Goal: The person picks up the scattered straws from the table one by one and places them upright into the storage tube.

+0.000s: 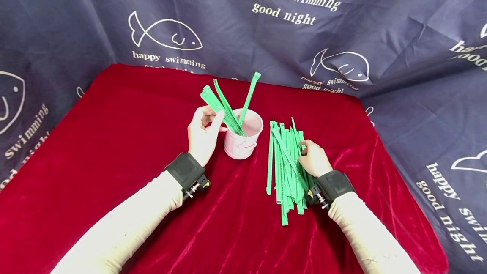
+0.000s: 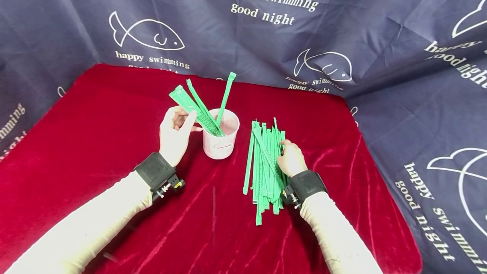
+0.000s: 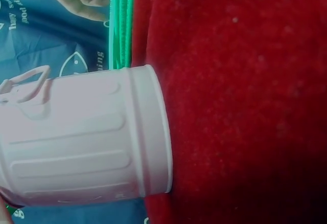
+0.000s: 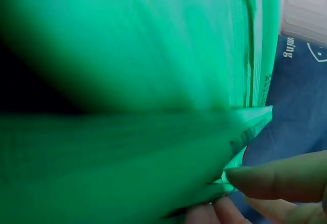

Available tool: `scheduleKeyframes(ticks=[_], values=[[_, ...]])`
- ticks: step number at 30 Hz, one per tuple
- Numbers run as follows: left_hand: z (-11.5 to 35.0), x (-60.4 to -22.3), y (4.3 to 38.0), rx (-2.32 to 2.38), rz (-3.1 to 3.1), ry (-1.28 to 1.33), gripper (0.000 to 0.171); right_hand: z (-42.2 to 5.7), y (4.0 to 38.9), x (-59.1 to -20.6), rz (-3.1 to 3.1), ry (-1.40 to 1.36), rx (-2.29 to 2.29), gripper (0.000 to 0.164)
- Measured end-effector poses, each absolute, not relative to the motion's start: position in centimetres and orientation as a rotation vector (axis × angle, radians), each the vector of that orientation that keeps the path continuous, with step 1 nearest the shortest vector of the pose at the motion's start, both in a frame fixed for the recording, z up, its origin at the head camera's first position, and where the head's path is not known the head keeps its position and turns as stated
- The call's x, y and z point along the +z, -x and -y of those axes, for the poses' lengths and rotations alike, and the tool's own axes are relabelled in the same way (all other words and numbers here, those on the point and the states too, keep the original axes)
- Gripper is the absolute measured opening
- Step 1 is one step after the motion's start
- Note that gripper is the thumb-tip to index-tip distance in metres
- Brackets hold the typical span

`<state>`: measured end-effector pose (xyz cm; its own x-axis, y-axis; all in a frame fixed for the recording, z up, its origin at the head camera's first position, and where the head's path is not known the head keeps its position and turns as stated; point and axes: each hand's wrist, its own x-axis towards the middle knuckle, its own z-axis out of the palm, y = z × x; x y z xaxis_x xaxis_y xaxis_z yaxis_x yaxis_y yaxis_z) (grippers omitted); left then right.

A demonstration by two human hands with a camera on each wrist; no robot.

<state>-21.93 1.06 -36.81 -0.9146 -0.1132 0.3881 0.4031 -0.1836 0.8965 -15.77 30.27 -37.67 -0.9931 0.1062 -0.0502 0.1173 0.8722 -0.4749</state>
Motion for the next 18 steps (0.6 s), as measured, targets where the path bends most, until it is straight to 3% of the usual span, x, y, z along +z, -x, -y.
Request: scheduleKeyframes(ticks=[18], values=[[-1.09,-37.0,21.7,-2.111,1.871,0.271,0.024,-30.66,15.69,-37.69,-2.953,-0.248,-0.76,0.053]])
